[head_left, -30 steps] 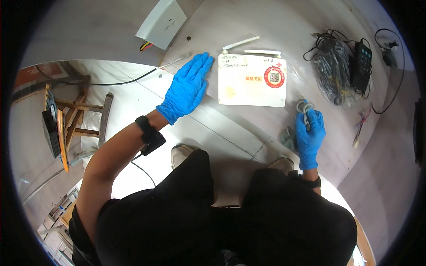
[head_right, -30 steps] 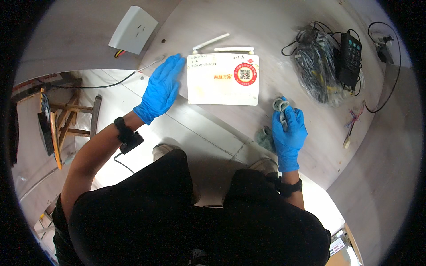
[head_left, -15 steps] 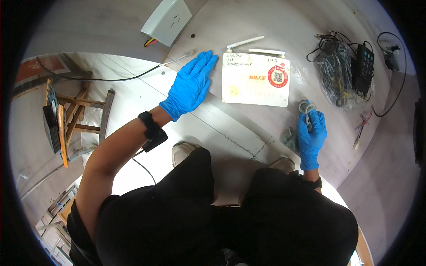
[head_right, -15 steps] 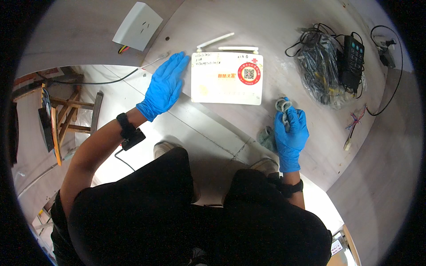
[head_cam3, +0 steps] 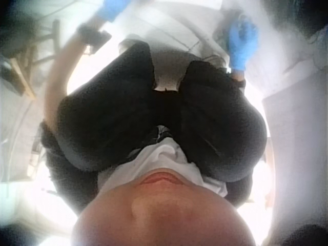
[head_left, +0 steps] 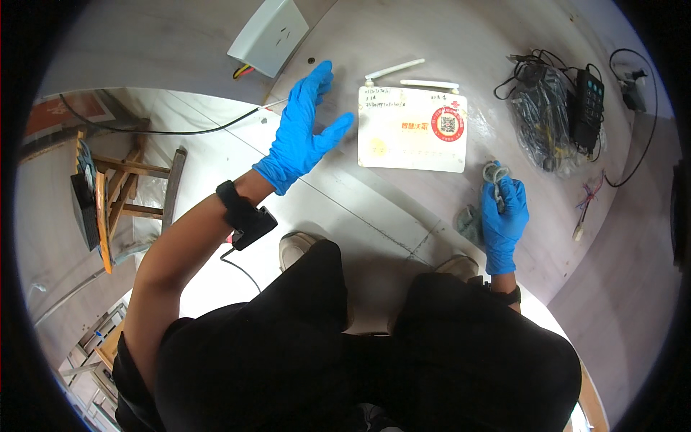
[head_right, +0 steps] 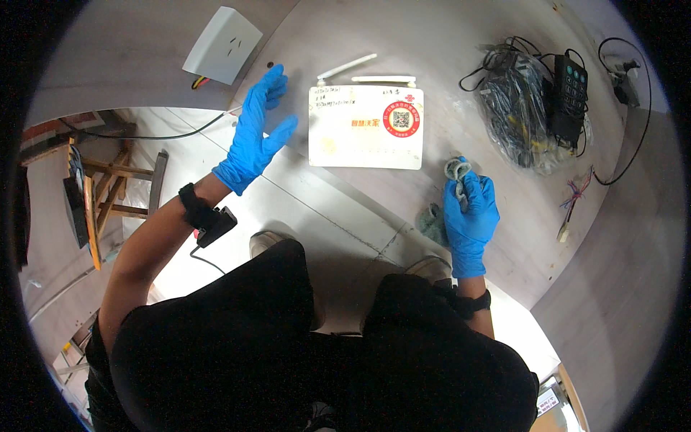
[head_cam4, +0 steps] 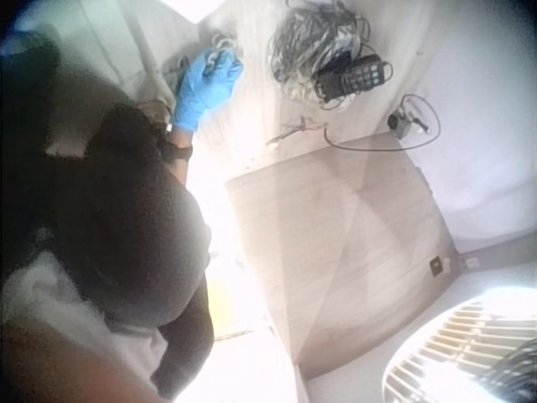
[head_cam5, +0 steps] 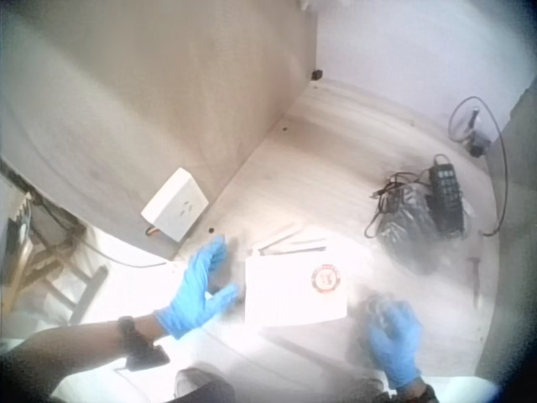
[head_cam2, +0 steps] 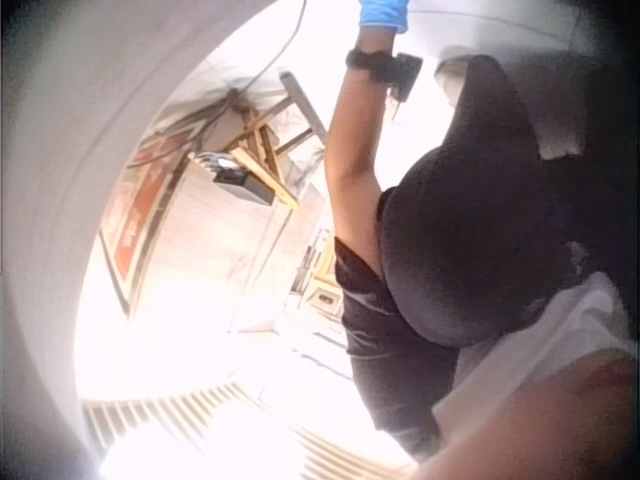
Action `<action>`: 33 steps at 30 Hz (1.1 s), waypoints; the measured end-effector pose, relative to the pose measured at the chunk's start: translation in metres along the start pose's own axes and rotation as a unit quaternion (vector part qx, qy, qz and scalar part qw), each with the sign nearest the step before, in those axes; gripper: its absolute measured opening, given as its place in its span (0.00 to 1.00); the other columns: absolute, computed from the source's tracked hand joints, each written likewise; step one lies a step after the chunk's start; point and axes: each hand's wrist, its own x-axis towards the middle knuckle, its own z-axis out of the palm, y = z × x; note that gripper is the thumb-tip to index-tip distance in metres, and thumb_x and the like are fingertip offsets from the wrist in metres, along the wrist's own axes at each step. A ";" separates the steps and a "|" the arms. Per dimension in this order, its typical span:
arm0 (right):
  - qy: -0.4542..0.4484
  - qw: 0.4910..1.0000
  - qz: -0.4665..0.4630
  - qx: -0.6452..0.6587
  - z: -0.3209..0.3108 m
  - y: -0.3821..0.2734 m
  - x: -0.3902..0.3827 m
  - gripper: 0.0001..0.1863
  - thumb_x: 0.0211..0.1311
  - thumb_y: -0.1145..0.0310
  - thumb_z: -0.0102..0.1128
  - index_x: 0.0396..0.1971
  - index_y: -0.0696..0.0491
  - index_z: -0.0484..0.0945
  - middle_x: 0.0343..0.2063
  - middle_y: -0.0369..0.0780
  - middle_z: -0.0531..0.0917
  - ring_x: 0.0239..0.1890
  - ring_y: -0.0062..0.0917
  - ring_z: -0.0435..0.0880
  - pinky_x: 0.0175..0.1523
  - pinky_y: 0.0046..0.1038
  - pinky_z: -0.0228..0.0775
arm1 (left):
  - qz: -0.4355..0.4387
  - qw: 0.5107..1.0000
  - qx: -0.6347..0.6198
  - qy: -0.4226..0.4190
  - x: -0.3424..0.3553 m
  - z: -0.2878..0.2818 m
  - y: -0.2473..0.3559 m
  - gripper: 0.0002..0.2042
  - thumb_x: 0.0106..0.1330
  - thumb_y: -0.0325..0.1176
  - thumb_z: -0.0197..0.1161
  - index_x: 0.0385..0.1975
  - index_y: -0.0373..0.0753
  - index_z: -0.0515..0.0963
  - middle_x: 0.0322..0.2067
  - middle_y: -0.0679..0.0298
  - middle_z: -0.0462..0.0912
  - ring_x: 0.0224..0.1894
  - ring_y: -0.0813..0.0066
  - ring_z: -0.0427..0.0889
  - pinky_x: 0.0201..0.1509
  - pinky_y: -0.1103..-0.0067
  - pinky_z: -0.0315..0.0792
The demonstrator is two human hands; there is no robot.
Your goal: The person wipes down the exterior casing and antennas of a wireless router using a cloth.
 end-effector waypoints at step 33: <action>0.020 0.999 -0.018 -0.017 0.001 0.003 -0.003 0.17 0.51 0.71 0.63 0.44 0.51 0.79 0.26 0.38 0.75 0.25 0.26 0.77 0.32 0.24 0.69 | 0.143 0.923 0.276 -0.228 0.046 0.032 0.057 0.68 0.30 0.68 0.70 0.66 0.31 0.39 0.66 0.38 0.36 0.69 0.41 0.35 0.70 0.57 0.35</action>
